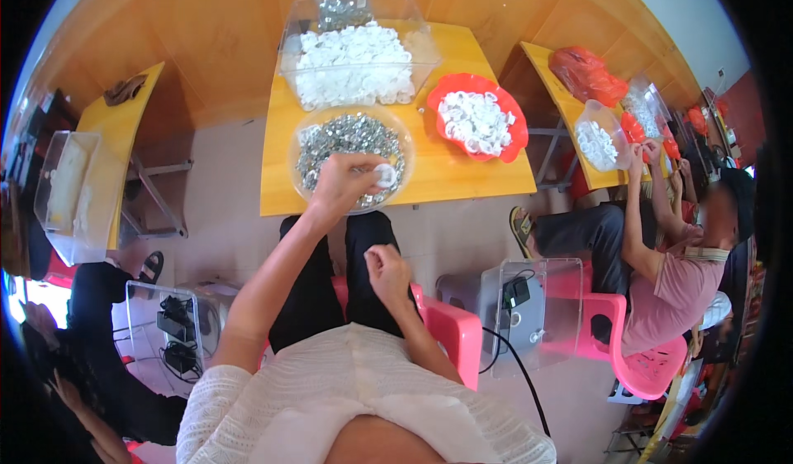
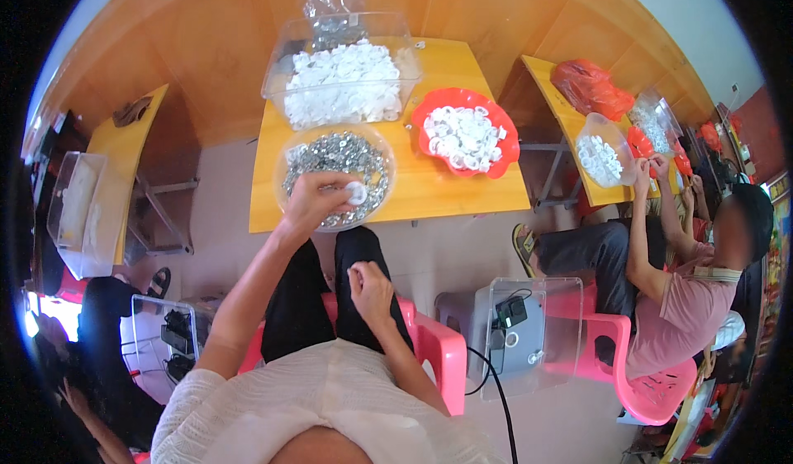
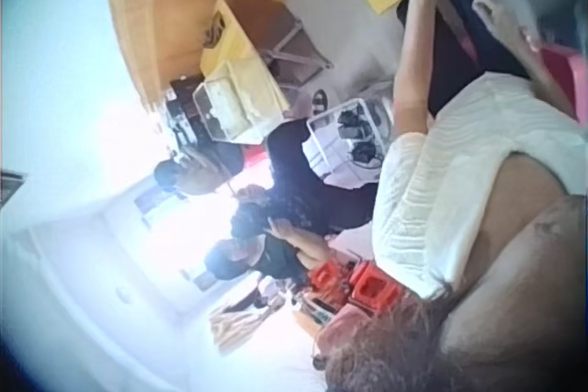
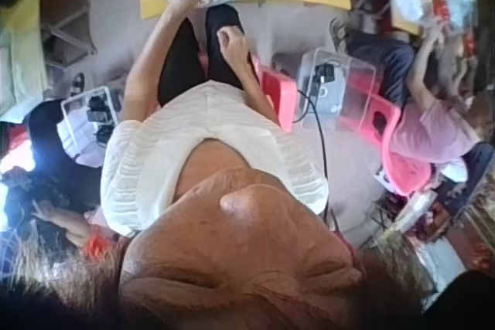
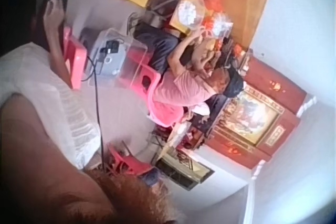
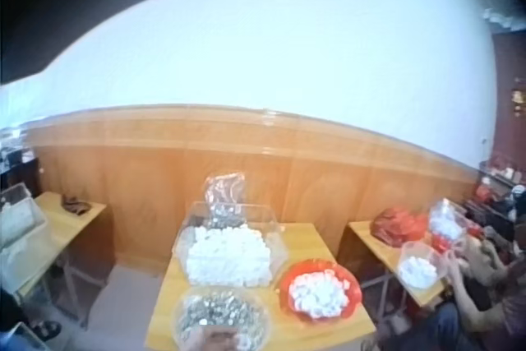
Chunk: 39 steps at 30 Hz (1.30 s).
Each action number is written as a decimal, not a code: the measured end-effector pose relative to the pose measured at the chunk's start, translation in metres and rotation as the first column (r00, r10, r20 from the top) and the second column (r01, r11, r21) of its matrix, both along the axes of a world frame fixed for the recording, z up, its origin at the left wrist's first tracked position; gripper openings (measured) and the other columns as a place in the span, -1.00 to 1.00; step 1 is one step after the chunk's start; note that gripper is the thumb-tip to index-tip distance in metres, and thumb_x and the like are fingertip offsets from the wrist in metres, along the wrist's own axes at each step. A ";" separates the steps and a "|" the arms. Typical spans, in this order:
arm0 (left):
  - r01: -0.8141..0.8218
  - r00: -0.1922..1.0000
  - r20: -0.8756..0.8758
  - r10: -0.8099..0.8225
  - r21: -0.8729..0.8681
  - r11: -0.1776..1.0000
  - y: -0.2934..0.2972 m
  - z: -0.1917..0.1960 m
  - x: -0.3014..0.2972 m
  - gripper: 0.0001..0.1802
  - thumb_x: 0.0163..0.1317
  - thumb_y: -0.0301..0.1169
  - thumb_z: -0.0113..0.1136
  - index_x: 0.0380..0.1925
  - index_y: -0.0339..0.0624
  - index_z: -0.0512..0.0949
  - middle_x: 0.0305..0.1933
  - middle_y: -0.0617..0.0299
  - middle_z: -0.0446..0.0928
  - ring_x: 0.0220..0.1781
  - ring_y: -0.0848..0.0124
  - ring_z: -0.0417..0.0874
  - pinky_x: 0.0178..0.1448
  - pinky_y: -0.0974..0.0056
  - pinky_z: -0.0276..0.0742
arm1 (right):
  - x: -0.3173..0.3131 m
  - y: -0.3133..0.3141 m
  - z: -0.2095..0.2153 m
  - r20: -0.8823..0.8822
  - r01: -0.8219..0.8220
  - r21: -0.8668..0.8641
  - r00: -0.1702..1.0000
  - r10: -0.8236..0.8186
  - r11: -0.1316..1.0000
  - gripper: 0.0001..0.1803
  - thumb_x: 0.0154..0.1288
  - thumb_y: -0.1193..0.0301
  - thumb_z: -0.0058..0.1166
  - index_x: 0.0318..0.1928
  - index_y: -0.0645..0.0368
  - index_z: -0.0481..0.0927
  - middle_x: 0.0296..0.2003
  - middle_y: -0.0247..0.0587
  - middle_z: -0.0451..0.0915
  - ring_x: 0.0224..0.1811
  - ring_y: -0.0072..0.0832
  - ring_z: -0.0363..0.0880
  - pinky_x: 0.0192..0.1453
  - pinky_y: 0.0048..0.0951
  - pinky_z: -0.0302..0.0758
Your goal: Manual assembly of small battery components by inserting metal pins into plastic housings.
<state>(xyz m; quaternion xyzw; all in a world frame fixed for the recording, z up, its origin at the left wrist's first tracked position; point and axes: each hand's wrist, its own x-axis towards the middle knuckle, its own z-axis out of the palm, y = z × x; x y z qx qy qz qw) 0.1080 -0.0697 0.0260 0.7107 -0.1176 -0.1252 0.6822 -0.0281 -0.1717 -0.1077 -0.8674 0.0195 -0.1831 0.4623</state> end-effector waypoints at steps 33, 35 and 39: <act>-0.192 0.946 0.324 0.001 0.556 0.809 0.010 0.027 0.279 -0.82 -0.03 -0.46 0.19 -0.40 -0.30 0.59 -0.42 0.01 0.61 -0.46 0.26 0.68 -0.28 0.28 0.60 | 0.014 0.006 -0.032 0.021 -0.009 -0.186 1.000 0.013 0.982 -0.93 0.04 0.47 0.12 -0.44 0.15 0.51 -0.55 -0.16 0.39 -0.48 -0.20 0.42 -0.45 -0.23 0.34; -0.267 0.913 0.401 -0.073 0.724 0.635 0.018 0.009 0.319 -0.77 -0.05 -0.41 0.22 -0.36 -0.28 0.59 -0.33 -0.02 0.60 -0.33 0.22 0.66 -0.20 0.26 0.58 | 0.017 0.010 -0.030 0.012 -0.023 -0.185 1.000 0.026 0.983 -0.93 0.04 0.47 0.12 -0.44 0.15 0.51 -0.55 -0.17 0.39 -0.48 -0.20 0.42 -0.46 -0.23 0.34; -0.174 0.936 0.264 -0.231 0.921 0.348 -0.005 -0.001 0.332 -0.59 -0.11 -0.26 0.32 -0.24 -0.23 0.56 -0.08 -0.05 0.53 0.00 0.14 0.56 -0.03 0.19 0.52 | 0.016 0.009 -0.036 -0.053 -0.006 -0.185 0.999 -0.004 0.983 -0.92 0.03 0.46 0.13 -0.44 0.14 0.51 -0.56 -0.18 0.39 -0.49 -0.21 0.42 -0.47 -0.24 0.34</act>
